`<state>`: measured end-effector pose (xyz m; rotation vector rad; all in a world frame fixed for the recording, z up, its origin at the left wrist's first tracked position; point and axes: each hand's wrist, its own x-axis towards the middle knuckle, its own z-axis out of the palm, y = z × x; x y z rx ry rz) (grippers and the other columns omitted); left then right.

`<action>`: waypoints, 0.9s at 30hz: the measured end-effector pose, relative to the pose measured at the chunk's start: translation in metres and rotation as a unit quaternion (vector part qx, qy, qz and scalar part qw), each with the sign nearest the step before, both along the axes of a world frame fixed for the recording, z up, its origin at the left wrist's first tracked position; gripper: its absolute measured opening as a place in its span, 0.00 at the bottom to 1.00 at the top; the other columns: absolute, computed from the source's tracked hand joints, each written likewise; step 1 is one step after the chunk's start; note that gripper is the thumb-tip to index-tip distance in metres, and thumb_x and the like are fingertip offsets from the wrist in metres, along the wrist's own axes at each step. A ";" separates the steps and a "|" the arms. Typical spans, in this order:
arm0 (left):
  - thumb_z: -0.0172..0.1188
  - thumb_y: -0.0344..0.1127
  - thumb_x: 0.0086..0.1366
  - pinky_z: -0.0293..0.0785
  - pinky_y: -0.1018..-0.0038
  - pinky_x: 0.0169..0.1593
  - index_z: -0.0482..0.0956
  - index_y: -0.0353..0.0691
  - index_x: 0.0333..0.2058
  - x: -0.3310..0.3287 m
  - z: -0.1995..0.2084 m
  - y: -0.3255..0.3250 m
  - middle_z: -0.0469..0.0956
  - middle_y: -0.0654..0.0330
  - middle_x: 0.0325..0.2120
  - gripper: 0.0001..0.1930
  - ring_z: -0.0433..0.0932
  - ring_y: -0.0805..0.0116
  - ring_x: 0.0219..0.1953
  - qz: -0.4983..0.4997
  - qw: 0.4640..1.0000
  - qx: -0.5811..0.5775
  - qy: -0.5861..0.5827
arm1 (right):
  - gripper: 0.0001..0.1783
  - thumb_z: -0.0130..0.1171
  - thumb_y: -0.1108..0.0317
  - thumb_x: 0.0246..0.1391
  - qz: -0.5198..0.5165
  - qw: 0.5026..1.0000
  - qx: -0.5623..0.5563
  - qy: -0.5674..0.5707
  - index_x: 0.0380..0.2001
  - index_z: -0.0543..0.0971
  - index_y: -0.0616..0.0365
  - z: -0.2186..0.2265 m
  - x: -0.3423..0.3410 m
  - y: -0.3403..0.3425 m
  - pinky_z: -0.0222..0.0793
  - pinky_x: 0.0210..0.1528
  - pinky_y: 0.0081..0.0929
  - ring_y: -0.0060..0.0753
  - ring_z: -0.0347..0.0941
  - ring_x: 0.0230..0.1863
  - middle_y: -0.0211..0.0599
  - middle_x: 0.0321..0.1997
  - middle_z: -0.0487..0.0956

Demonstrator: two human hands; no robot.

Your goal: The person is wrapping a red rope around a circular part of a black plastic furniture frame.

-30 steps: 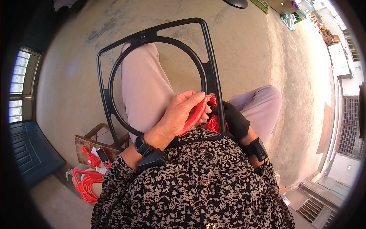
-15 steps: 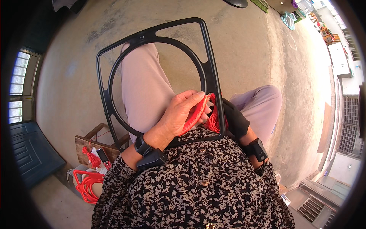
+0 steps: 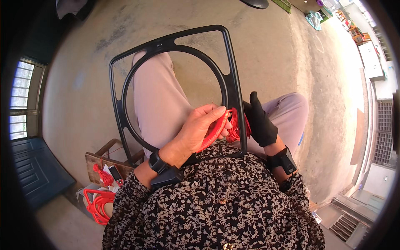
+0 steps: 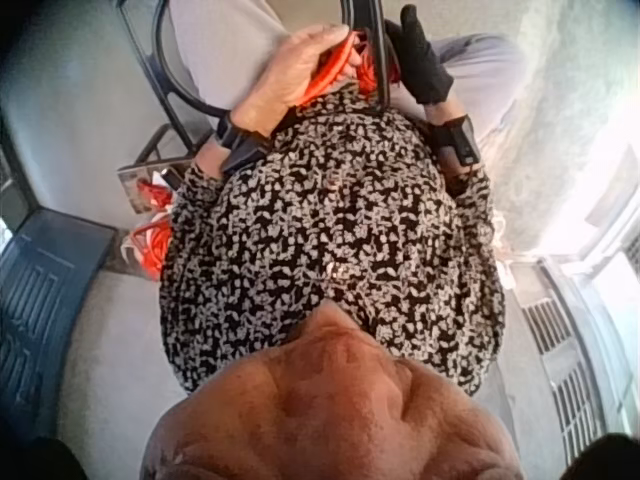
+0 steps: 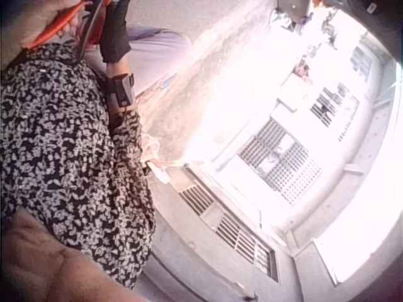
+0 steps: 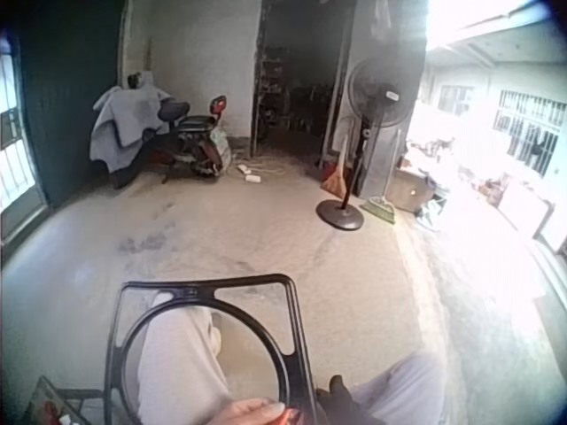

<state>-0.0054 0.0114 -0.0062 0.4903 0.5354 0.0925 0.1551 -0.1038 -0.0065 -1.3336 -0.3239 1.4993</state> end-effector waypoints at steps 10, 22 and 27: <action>0.51 0.38 0.67 0.75 0.79 0.23 0.73 0.35 0.36 0.001 0.005 -0.003 0.77 0.55 0.24 0.11 0.77 0.70 0.21 -0.019 1.000 0.016 0.003 | 0.23 0.51 0.50 0.58 0.050 0.997 0.050 -0.005 0.45 0.73 0.58 0.040 -0.005 0.035 0.68 0.26 0.15 0.16 0.72 0.28 0.28 0.32 0.77; 0.52 0.38 0.66 0.75 0.77 0.25 0.74 0.32 0.35 -0.002 0.004 0.001 0.77 0.53 0.23 0.12 0.77 0.68 0.20 0.007 1.000 0.007 0.004 | 0.23 0.46 0.50 0.61 -0.042 0.991 0.099 0.076 0.45 0.73 0.60 0.030 -0.002 0.052 0.70 0.37 0.18 0.20 0.73 0.33 0.32 0.34 0.78; 0.51 0.39 0.66 0.75 0.76 0.27 0.73 0.33 0.34 -0.004 0.005 0.006 0.77 0.52 0.23 0.12 0.77 0.67 0.21 0.027 1.000 0.017 0.000 | 0.23 0.42 0.49 0.62 -0.085 0.981 0.084 0.150 0.42 0.73 0.59 -0.020 0.002 0.028 0.72 0.35 0.22 0.25 0.74 0.31 0.35 0.32 0.78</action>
